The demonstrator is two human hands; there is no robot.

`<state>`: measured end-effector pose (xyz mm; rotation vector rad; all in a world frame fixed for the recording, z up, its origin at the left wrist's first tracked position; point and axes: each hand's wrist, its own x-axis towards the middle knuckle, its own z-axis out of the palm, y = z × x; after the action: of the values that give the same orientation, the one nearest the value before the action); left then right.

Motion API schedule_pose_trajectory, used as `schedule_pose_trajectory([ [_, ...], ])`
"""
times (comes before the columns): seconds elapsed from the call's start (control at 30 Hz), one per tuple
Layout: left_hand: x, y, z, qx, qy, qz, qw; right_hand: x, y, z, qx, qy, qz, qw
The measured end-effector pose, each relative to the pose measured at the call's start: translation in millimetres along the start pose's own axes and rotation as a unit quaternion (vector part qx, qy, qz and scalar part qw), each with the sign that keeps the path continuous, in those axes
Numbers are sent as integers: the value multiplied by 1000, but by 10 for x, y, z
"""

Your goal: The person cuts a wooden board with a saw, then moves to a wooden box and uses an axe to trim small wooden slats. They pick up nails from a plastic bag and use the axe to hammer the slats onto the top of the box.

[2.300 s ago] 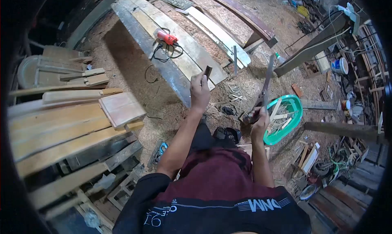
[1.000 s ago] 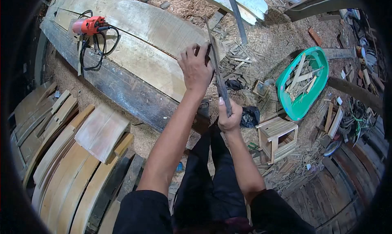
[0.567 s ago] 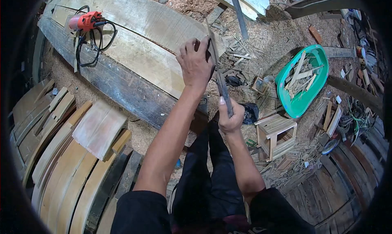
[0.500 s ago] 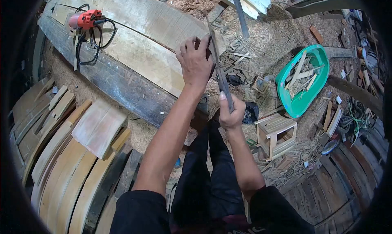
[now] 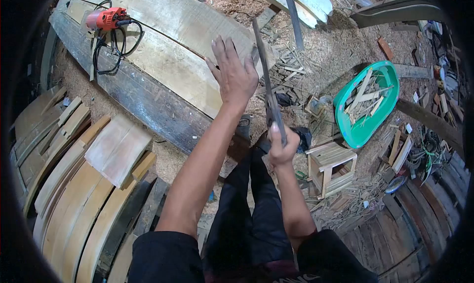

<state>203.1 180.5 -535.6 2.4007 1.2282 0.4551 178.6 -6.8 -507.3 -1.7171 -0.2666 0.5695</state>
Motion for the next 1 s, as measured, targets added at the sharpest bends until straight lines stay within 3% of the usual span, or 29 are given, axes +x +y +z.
schedule_pose_trajectory([
  [0.2,-14,-15,13,3,-18,-4,1000,43,-57,-6,-66,-6,-25,997],
  [0.3,-3,-6,21,11,-14,-3,1000,-150,78,-47,17,20,-10,1000],
  [0.43,-57,-24,-1,4,-28,-8,1000,418,-195,131,-47,-17,32,998],
  [0.57,-32,-20,10,13,-29,-2,1000,-97,-87,-73,-33,3,-52,998],
  [0.6,15,-21,8,19,-23,-2,1000,-144,-115,-61,-8,8,-7,1000],
  [0.73,-5,-14,-11,12,-26,-7,1000,458,-127,96,-21,-33,18,999],
  [0.9,31,-5,-17,14,-28,-7,999,-159,-103,-121,-55,-7,-40,998],
  [1.0,13,-17,-2,16,-31,-6,999,165,-82,-28,-54,-20,-44,997],
])
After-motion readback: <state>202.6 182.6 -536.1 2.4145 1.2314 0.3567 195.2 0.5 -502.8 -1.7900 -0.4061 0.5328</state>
